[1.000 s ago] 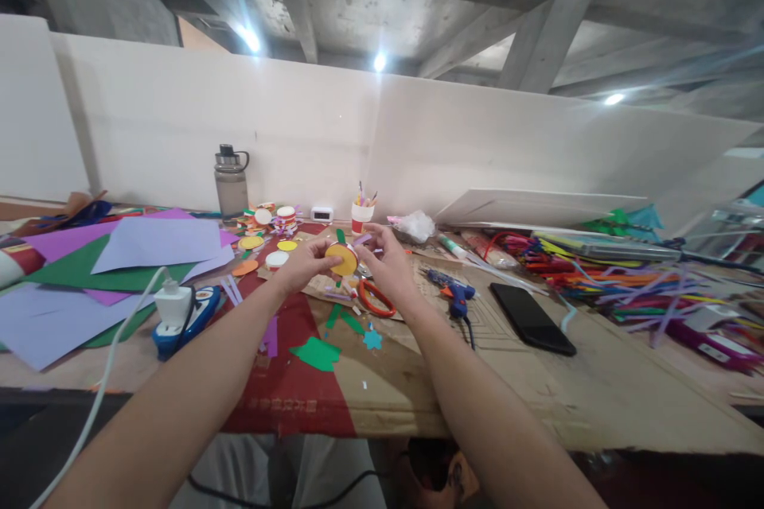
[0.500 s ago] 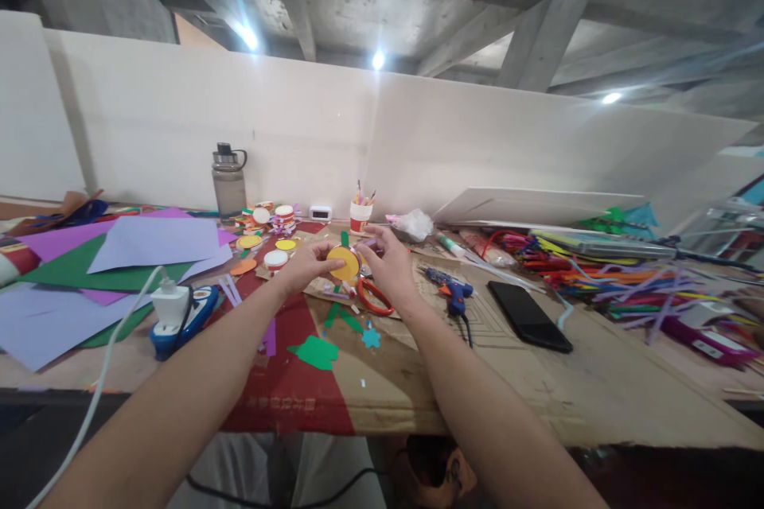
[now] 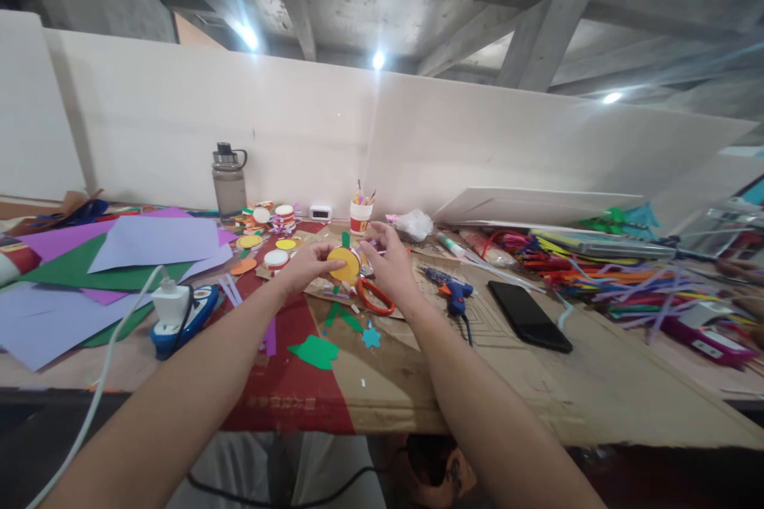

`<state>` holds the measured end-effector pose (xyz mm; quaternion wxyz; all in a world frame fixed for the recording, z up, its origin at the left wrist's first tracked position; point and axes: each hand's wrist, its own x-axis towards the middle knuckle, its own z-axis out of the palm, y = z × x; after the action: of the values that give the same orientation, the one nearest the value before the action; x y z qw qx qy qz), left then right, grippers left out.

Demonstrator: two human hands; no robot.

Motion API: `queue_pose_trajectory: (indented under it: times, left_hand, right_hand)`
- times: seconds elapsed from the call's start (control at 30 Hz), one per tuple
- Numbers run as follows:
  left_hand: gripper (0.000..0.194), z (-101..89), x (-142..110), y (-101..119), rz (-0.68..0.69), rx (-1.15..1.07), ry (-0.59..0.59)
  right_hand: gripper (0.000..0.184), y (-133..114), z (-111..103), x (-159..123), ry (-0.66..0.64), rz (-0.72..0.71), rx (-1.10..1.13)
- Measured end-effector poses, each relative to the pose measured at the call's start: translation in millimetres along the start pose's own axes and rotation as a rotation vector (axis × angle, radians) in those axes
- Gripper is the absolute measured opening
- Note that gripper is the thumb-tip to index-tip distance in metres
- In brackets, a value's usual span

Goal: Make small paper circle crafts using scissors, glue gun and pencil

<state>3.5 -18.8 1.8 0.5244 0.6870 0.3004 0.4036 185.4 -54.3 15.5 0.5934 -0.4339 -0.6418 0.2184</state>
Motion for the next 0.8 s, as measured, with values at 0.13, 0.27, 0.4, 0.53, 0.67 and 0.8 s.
queue_pose_trajectory:
  times: [0.13, 0.27, 0.4, 0.53, 0.67, 0.8]
  left_hand:
    - [0.040, -0.7, 0.7, -1.2, 0.004, -0.022, -0.010]
    - [0.042, -1.6, 1.5, -2.9, 0.002, -0.039, -0.027]
    - [0.041, -1.5, 1.1, -2.9, -0.002, -0.030, -0.037]
    - [0.042, -1.2, 0.5, -1.9, -0.005, -0.030, -0.042]
    - [0.040, -0.8, 1.1, -1.1, -0.014, -0.006, -0.043]
    - [0.039, 0.3, 1.4, 0.2, -0.028, -0.001, -0.029]
  right_hand:
    - [0.039, 1.6, -0.2, 0.3, -0.029, 0.012, 0.008]
    - [0.037, 0.3, 0.3, -0.7, -0.047, 0.022, -0.049]
    - [0.036, -1.0, 0.2, -1.6, -0.040, 0.008, -0.095]
    - [0.037, -0.5, -0.2, -1.7, -0.047, -0.002, -0.114]
    - [0.037, 1.7, -0.4, -1.8, -0.046, -0.010, -0.137]
    - [0.038, 3.8, 0.3, -1.8, -0.059, 0.011, -0.126]
